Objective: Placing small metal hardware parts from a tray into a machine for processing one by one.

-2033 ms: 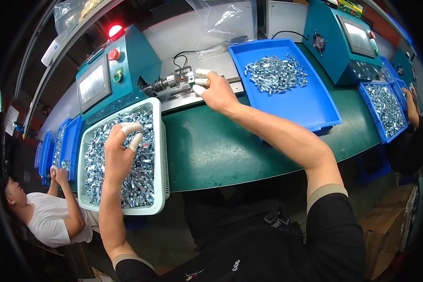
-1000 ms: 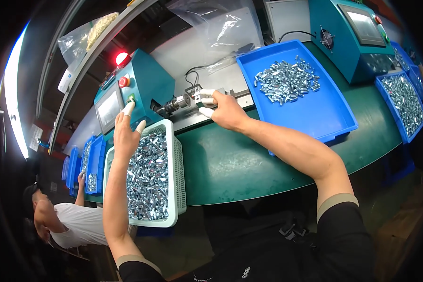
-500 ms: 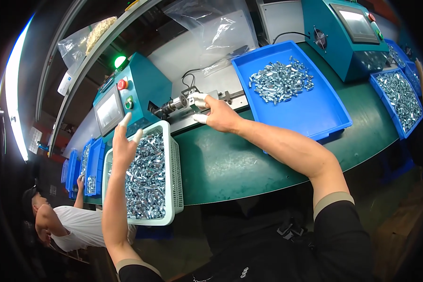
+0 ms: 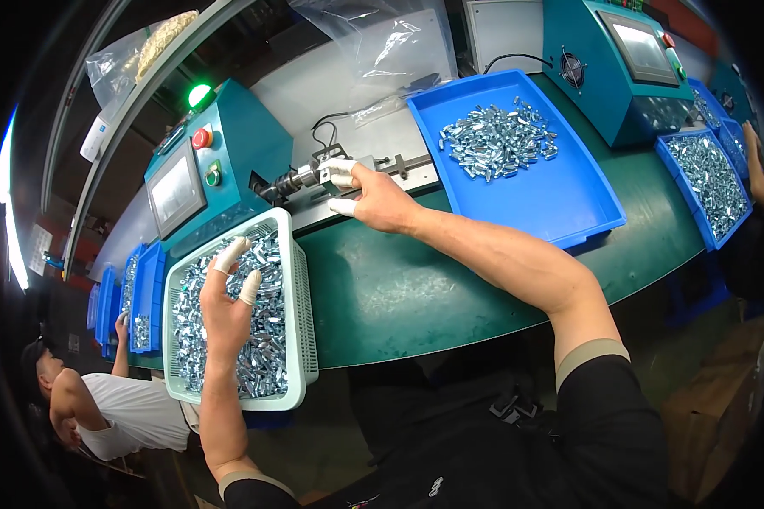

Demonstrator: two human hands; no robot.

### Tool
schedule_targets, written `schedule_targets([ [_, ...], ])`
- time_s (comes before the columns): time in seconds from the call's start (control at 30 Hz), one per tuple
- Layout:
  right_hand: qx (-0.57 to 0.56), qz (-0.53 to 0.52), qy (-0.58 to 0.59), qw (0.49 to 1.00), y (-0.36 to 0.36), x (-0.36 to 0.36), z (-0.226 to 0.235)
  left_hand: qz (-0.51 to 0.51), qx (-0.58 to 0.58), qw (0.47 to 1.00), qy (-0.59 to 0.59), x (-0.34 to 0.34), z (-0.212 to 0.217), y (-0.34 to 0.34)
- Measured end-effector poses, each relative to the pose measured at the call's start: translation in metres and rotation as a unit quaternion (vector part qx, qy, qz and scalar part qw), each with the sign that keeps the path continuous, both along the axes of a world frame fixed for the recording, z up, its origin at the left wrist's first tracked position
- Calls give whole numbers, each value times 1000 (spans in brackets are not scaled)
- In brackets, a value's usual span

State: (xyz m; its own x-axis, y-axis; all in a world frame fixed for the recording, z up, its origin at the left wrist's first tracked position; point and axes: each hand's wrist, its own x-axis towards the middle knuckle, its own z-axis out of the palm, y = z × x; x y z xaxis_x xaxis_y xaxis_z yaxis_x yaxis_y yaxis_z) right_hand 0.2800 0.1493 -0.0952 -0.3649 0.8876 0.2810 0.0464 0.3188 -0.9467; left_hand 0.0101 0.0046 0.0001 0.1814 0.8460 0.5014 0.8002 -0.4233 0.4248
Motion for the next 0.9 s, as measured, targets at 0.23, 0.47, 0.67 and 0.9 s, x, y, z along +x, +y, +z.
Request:
schedule_targets([
  [0.23,20,-23,7,1000,4,-5,-10,-43,-14,999,21,2,-1,-8],
  [0.47,-3,-16,-2,1000,0,-1,2,-61,-46,996,40,9,-6,-12],
  [0.67,6,-105,-5,994,-4,-4,7,-73,-51,995,47,6,-7,-11],
  [0.9,2,-119,29,992,-2,7,9,-90,-33,994,49,6,-2,-14],
])
